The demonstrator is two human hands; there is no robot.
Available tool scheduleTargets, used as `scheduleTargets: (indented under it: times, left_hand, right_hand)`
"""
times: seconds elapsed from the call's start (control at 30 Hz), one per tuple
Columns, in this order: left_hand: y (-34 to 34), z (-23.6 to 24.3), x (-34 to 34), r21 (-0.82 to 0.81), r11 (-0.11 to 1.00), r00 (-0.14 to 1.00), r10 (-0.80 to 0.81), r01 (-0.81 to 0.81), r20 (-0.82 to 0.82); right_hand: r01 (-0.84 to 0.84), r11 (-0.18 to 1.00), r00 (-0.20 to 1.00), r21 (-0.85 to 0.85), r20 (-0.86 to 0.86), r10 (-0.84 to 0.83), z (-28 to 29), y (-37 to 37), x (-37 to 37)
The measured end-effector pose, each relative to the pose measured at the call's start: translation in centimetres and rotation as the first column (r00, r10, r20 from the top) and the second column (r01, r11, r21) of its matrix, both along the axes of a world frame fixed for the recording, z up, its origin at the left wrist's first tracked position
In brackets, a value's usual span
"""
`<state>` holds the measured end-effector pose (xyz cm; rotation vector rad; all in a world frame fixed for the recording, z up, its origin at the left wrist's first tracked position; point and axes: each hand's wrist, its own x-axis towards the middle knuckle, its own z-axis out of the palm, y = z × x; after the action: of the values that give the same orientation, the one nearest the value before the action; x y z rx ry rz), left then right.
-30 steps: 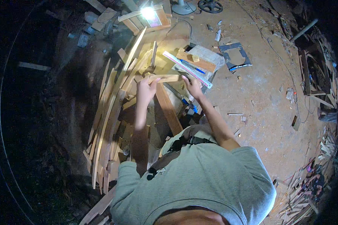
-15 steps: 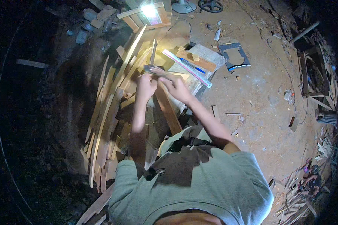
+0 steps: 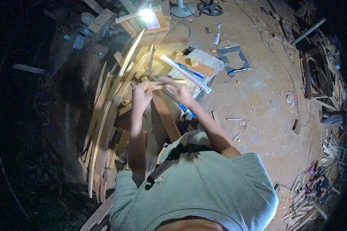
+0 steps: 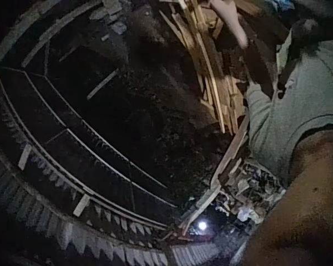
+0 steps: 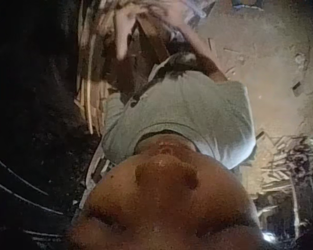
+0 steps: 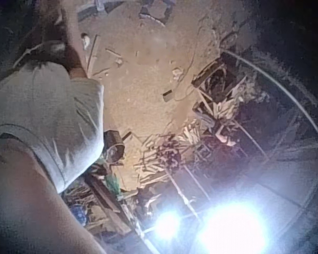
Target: The person sands a piece of wood with sandpaper and cuts a wooden piece using a handsaw blade.
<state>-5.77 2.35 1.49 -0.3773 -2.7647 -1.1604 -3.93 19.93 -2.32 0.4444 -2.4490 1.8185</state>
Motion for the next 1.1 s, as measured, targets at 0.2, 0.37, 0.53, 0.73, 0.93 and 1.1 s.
scheduleTargets:
  times: [0.2,0.37,0.53,0.73,0.93,1.1]
  left_hand:
    - [-0.3,-1.9,-0.7,0.136,0.991,1.000,0.012,-0.009,-0.018]
    - [-1.6,-1.6,-0.2,0.097,0.995,0.996,-0.019,0.010,0.090]
    - [-0.7,-1.7,0.3,0.110,0.994,1.000,-0.001,-0.002,0.026]
    - [-2.3,-3.1,-0.3,0.201,0.980,0.998,0.000,-0.013,0.064]
    - [-3.2,-3.5,1.5,0.351,0.933,0.988,0.025,-0.077,0.150]
    - [-3.6,-0.4,3.2,0.723,0.661,0.976,0.066,-0.199,0.208]
  right_hand:
    - [-0.059,0.993,0.998,-0.099,-0.027,0.057,-3.3,1.0,-1.4]
    - [-0.133,0.980,0.977,-0.146,-0.184,0.105,0.9,-1.7,0.0]
    - [0.065,0.997,0.993,0.042,0.099,-0.069,-4.9,3.5,-1.2]
    - [-0.176,0.969,0.956,-0.172,-0.267,0.126,0.3,-3.0,-1.0]
    - [0.166,0.986,0.979,0.019,0.120,-0.167,-8.2,5.3,-0.6]
    - [0.591,0.803,0.804,-0.073,0.127,-0.580,-5.4,8.0,-2.2]
